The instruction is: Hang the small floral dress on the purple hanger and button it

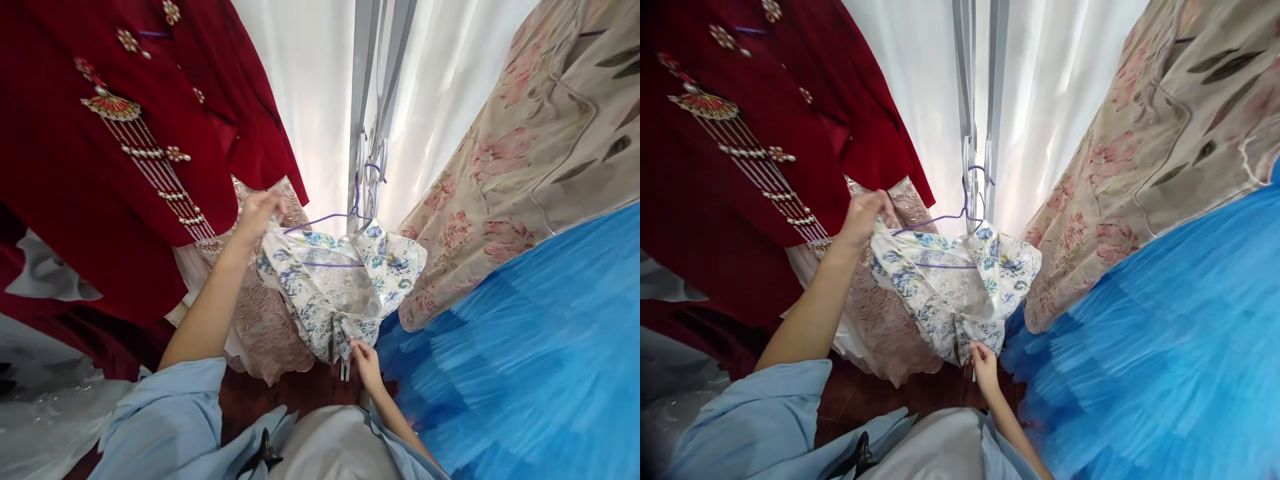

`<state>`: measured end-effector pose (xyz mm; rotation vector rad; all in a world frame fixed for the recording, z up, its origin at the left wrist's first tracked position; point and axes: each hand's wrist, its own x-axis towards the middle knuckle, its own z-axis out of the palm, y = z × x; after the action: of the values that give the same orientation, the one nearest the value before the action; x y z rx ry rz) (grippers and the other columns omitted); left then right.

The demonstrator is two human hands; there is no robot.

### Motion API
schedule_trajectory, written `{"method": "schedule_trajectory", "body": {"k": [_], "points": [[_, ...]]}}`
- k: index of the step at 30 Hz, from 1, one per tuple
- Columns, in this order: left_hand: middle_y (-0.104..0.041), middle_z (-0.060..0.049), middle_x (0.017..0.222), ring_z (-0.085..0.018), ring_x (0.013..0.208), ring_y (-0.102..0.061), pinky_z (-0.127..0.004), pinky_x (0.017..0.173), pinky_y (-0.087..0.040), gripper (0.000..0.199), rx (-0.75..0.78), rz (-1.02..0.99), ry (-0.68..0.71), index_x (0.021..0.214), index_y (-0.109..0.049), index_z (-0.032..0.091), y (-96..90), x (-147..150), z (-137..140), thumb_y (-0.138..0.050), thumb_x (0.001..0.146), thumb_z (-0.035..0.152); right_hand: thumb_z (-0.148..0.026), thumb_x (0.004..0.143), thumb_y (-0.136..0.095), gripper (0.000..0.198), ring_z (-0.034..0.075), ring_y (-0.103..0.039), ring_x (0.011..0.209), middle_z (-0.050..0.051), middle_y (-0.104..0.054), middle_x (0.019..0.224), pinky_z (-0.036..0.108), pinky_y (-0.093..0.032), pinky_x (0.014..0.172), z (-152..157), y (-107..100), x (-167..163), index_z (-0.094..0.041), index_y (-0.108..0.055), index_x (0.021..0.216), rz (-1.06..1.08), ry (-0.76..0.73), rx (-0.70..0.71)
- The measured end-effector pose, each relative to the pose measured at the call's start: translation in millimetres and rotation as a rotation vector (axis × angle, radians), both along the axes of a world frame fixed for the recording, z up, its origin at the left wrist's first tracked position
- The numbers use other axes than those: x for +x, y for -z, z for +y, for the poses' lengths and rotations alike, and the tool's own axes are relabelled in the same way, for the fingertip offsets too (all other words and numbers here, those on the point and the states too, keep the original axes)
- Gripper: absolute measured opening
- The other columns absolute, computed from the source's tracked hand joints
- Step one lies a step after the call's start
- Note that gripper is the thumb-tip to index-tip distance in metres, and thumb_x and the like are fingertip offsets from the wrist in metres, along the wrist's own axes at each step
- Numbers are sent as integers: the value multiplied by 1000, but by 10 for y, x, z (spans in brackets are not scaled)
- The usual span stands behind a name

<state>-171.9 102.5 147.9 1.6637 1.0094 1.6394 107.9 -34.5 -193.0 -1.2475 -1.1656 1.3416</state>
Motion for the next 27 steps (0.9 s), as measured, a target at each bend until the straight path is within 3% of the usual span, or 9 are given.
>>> {"method": "schedule_trajectory", "body": {"k": [3, 5, 9, 12, 15, 18, 21, 24, 27], "points": [[-24, 10, 38, -6, 33, -19, -22, 37, -17, 52, -260, -565, 98, 62, -40, 20, 219, -411, -2, -42, 104, 52, -69, 75, -63, 57, 18, -51, 48, 1, -59, 53, 30, -41, 52, -81, 91, 1, -13, -72, 80, -2, -29, -45], [-22, 9, 38, -6, 32, -17, -21, 35, -14, 53, -375, -767, 107, 61, -33, 20, 490, -458, -59, -37, 106, 48, -68, 77, -62, 56, 19, -53, 51, 2, -59, 55, 31, -44, 54, -132, 76, -41, -13, -72, 80, -14, -53, -41], [-21, 11, 38, -5, 31, -15, -20, 35, -14, 58, -534, -813, 75, 57, -27, 21, 1253, 92, -353, -56, 96, 52, -54, 82, -66, 54, 24, -64, 78, 9, -71, 90, 36, -52, 75, -184, -250, -246, -15, -67, 120, -107, -98, 179], [-26, 9, 39, -7, 34, -22, -22, 38, -23, 62, -570, -609, 70, 52, -29, 22, 1744, 735, -736, -56, 90, 63, -41, 72, -79, 67, 30, -58, 113, 14, -63, 126, 44, -46, 99, -166, -597, -438, -19, -59, 132, -269, -134, 448], [-47, 2, 50, -10, 49, -42, -23, 53, -36, 59, -373, -95, 196, 53, -49, 18, 1902, 1095, -1096, -57, 88, 64, -38, 80, -70, 26, 26, -60, 93, 8, -66, 93, 39, -51, 86, -185, -820, -533, -16, -67, 94, -311, -266, 422], [-61, -2, 69, -14, 66, -53, -26, 69, -43, 52, -294, 289, 472, 81, -69, 15, 1856, 1071, -1297, -60, 86, 66, -39, 91, -57, 31, 13, -44, 58, -3, -47, 59, 26, -43, 58, -300, -976, -449, -18, -55, 67, -226, -426, 213], [-68, -9, 97, -21, 90, -61, -32, 86, -47, 72, -424, 271, 808, 111, -69, 16, 1952, 907, -1433, -52, 82, 80, -41, 85, -67, 30, 11, -43, 58, -4, -47, 60, 23, -41, 56, -451, -1230, -208, -17, -56, 71, -102, -527, 141], [-68, -9, 98, -23, 93, -61, -34, 88, -49, 77, -661, 208, 1016, 103, -72, 15, 2258, 767, -1599, -60, 71, 85, -43, 78, -77, 30, 14, -55, 69, 0, -62, 75, 25, -50, 66, -548, -1569, 137, -16, -65, 85, 18, -643, 131], [-66, -5, 82, -19, 78, -59, -30, 76, -49, 65, -803, 272, 1009, 87, -73, 13, 2489, 582, -1696, -79, 62, 73, -44, 66, -86, 45, 18, -64, 73, 4, -70, 84, 28, -54, 69, -580, -1837, 567, -16, -69, 98, 74, -619, 102]]}}
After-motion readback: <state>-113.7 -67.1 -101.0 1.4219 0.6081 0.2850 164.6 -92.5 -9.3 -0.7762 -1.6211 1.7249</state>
